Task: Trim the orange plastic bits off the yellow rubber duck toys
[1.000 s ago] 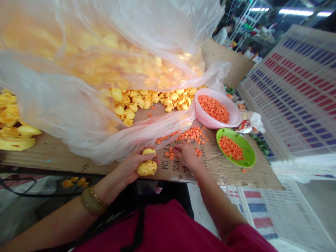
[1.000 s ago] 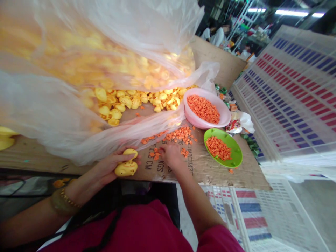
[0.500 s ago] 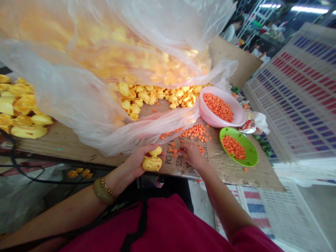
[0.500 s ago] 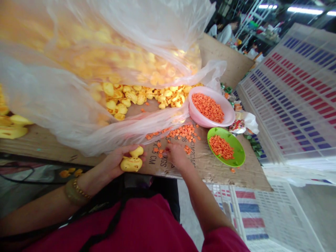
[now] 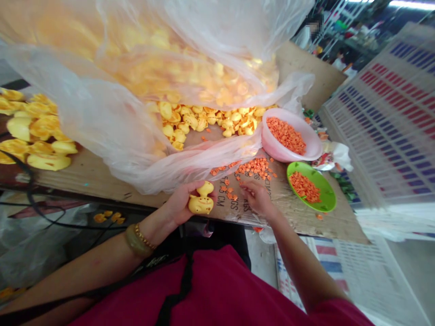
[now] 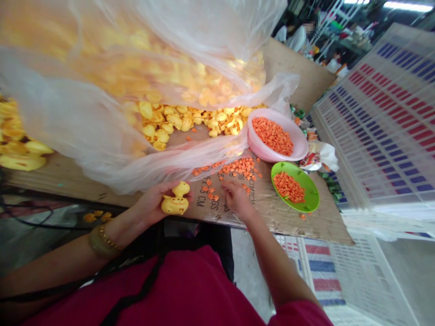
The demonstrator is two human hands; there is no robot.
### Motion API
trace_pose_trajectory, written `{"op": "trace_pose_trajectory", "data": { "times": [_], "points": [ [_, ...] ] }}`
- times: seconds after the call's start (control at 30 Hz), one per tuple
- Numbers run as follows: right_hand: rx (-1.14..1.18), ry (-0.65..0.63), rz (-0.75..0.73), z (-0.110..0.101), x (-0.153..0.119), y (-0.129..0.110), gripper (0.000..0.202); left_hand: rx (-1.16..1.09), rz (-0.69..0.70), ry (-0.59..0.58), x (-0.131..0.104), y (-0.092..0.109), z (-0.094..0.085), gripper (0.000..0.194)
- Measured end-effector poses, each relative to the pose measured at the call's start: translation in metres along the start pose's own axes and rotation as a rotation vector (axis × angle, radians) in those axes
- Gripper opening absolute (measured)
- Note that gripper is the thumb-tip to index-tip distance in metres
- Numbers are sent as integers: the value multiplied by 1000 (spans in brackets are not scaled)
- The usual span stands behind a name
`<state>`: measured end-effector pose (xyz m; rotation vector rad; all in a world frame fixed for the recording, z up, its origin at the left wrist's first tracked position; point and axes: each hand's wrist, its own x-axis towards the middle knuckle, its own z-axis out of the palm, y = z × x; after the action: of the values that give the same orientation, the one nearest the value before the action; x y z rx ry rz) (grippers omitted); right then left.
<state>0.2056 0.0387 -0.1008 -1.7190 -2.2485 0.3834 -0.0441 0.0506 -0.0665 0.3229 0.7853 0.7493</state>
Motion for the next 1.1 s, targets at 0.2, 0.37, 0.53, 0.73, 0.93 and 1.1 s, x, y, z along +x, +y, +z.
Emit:
{"op": "trace_pose_trajectory", "data": {
  "times": [0.2, 0.37, 0.53, 0.73, 0.93, 1.1],
  "points": [
    [-154, -142, -84, -2, -3, -4, 10, 51, -105, -2, 3, -10, 6, 19],
    [-179, -194, -105, -7, 1, -12, 13, 49, -198, 0, 10, -19, 9, 21],
    [-217, -205, -106, -4, 2, -16, 12, -15, -231, -44, 25, -30, 10, 22],
    [-23, -34, -6, 0, -3, -29, 19, -71, -232, -17, 32, -31, 18, 21],
    [332, 175, 52, -14, -13, -52, 16, -121, -143, 23, 30, -22, 20, 18],
    [505, 157, -45, -18, -19, -71, 13, -111, -109, 67, 33, -19, 17, 20]
  ]
}}
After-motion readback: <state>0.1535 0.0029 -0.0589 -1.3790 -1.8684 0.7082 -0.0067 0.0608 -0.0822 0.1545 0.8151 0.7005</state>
